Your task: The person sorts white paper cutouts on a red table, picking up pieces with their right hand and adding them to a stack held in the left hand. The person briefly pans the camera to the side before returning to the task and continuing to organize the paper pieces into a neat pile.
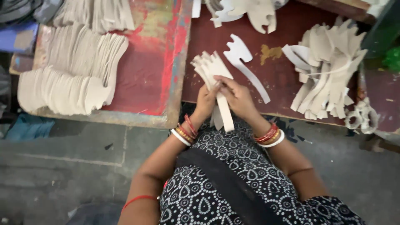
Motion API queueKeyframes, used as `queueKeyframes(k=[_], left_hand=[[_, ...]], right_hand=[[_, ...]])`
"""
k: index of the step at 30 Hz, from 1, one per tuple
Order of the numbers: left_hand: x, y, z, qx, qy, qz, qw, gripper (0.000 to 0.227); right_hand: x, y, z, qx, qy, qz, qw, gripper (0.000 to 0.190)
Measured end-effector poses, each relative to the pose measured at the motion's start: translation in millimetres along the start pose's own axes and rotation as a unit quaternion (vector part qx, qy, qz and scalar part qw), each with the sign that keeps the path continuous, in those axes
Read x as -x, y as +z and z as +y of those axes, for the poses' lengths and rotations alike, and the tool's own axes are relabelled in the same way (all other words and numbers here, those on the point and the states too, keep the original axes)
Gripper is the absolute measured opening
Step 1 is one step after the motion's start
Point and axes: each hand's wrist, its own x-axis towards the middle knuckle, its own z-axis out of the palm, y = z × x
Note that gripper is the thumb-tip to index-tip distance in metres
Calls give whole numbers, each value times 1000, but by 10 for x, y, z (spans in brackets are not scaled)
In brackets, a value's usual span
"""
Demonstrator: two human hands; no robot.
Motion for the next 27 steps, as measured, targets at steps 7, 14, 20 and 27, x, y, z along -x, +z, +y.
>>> queueKeyframes(k=[7,14,20,27], left_hand=[[-82,329,689,162,-103,23,981,24],[-51,158,505,218,-132,30,966,21],[-38,182,633,222,-137,23,965,23],[-26,227,736,222,-125,9,967,23]], right_hand=[[-159,-402,56,205,28,73,976,28],[-287,-613,583,410,-55,141,900,26],[-386,-1178,79,114,264,165,944,36],[249,-2600,275,435,76,362,821,43]])
